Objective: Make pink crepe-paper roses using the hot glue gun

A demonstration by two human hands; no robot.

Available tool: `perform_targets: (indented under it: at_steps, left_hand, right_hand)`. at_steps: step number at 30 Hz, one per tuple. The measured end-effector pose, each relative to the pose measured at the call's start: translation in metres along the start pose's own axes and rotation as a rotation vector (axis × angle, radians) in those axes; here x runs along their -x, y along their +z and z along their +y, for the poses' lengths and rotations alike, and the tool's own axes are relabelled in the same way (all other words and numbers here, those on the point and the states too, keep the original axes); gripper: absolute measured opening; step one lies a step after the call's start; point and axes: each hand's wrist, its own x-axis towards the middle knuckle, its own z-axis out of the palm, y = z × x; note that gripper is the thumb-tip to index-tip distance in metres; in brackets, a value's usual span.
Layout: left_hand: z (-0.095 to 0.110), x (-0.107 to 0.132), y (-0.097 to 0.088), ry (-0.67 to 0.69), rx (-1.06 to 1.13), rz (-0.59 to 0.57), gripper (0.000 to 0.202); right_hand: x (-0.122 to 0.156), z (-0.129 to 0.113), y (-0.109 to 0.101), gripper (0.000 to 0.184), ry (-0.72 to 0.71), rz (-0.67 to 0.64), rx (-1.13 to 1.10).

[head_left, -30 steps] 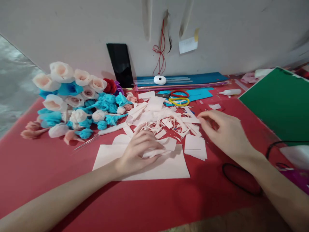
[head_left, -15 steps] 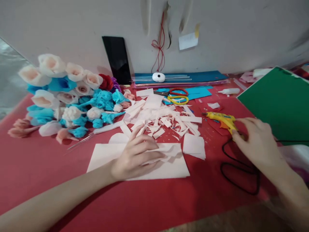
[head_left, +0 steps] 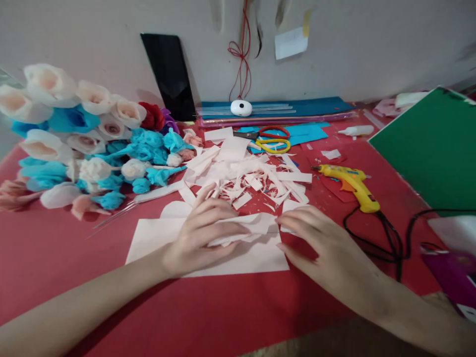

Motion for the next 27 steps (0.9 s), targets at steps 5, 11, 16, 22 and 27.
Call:
perform_targets:
  at_steps: [5, 11, 16, 22, 27]
  left_hand:
    - [0.000, -0.001, 0.000, -0.033, 0.036, 0.030, 0.016]
    - [-0.002, 0.000, 0.000, -0.080, 0.088, 0.054, 0.017]
    - [-0.003, -0.002, 0.000, -0.102, 0.119, 0.052, 0.016]
    - [-0.003, -0.001, 0.000, -0.092, 0.128, 0.029, 0.017]
    - [-0.003, -0.002, 0.001, -0.077, 0.129, 0.018, 0.015]
  right_hand:
    - [-0.020, -0.012, 0.013, 0.007, 0.071, -0.110, -0.055]
    - [-0.035, -0.007, 0.017, 0.006, 0.285, -0.164, -0.492]
    - [-0.037, -0.008, 0.016, 0.013, 0.394, -0.143, -0.686]
    - [-0.035, -0.008, 0.019, 0.022, 0.382, -0.203, -0.694]
    - [-0.035, -0.006, 0.020, 0.027, 0.382, -0.166, -0.613]
